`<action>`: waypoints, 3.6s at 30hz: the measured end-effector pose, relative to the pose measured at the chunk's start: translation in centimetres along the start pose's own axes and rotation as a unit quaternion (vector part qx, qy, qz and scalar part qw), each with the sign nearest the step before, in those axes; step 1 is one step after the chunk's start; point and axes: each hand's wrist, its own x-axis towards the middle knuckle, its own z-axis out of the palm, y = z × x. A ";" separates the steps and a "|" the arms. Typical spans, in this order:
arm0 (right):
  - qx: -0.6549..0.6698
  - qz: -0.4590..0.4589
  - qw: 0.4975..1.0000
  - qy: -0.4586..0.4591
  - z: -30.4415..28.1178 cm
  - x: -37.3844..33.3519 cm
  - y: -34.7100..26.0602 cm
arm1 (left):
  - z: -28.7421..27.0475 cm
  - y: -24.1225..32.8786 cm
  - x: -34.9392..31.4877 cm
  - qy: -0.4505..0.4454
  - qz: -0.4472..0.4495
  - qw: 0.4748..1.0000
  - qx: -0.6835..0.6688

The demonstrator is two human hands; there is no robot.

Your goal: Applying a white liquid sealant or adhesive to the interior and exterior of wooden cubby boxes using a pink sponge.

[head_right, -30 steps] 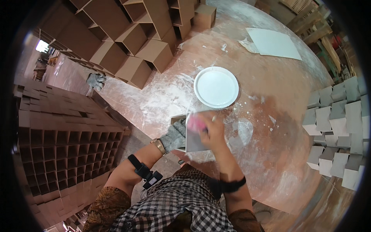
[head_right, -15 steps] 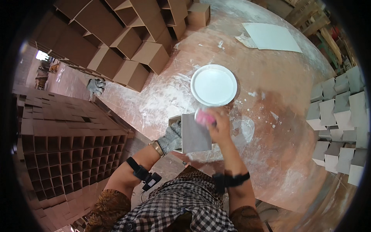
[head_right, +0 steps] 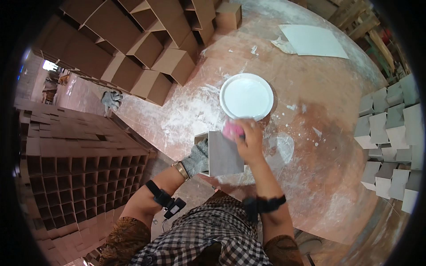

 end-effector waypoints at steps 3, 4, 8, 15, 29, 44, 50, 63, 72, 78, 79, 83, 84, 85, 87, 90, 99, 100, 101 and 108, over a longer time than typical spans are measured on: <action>-0.005 -0.054 0.998 -0.042 -1.4 -5.3 -3.8 | -0.1 0.3 -0.3 0.022 -0.022 0.999 0.014; 0.000 -0.058 0.996 -0.065 -1.8 -6.5 -4.8 | 0.0 0.3 -0.4 0.020 -0.030 0.998 0.044; 0.055 -0.060 0.994 -0.072 -1.4 -4.6 -4.1 | -0.2 0.7 -0.1 -0.001 -0.075 0.997 -0.008; -0.023 0.005 1.000 0.007 1.4 0.3 -2.4 | 2.3 -1.3 0.0 0.026 -0.022 0.999 0.012; 0.026 -0.001 0.999 -0.021 2.5 3.4 -4.1 | 0.8 -0.6 0.4 0.127 0.072 0.989 -0.024; 0.035 -0.046 0.998 -0.024 1.8 2.4 -1.8 | 0.5 -0.4 0.2 0.028 0.003 1.000 0.001; 0.023 -0.103 0.990 -0.098 -0.3 -3.1 -3.3 | 4.4 -3.6 -0.6 -0.018 -0.050 0.980 -0.190; 0.028 0.020 0.999 -0.010 0.3 0.3 1.5 | 1.1 -1.2 -0.1 0.053 0.032 0.995 0.073; 0.074 0.060 0.993 -0.077 -4.1 -12.8 -6.4 | -0.7 0.5 -0.1 -0.073 -0.089 0.993 0.031; 0.323 0.236 0.905 0.147 -5.8 -12.4 -7.0 | -0.2 0.3 -0.3 0.015 -0.003 0.997 0.070; 0.336 0.241 0.896 0.161 -6.1 -12.1 -7.0 | -0.4 0.6 -0.3 0.018 0.008 0.997 0.073; 0.396 0.254 0.857 0.213 -6.5 -11.4 -7.9 | -2.9 2.2 -2.4 0.200 0.137 0.967 0.082; 0.411 0.256 0.845 0.226 -6.5 -11.4 -8.1 | -3.4 1.8 -2.7 0.173 0.152 0.972 0.036; 0.426 0.279 0.828 0.233 -6.3 -11.4 -8.3 | -3.9 1.6 -3.2 0.166 0.153 0.972 0.060; 0.454 0.326 0.792 0.247 -6.2 -11.4 -8.6 | -5.1 1.5 -4.2 0.151 0.153 0.971 0.107; 0.419 0.345 0.801 0.253 -5.5 -10.4 -9.9 | -8.2 3.0 -5.9 0.203 0.192 0.947 0.157; 0.355 0.209 0.892 0.185 -3.6 -5.5 -15.0 | -10.4 3.7 -9.0 0.179 0.182 0.952 0.168; 0.340 0.180 0.909 0.160 -3.5 -4.9 -15.7 | -10.4 3.7 -9.1 0.179 0.191 0.949 0.173; 0.325 0.151 0.924 0.135 -3.3 -4.3 -16.5 | -10.4 3.8 -9.0 0.178 0.201 0.947 0.178; 0.059 -0.058 0.983 -0.161 -1.8 0.8 -22.0 | -9.2 2.4 -9.6 -0.056 0.007 0.748 -0.661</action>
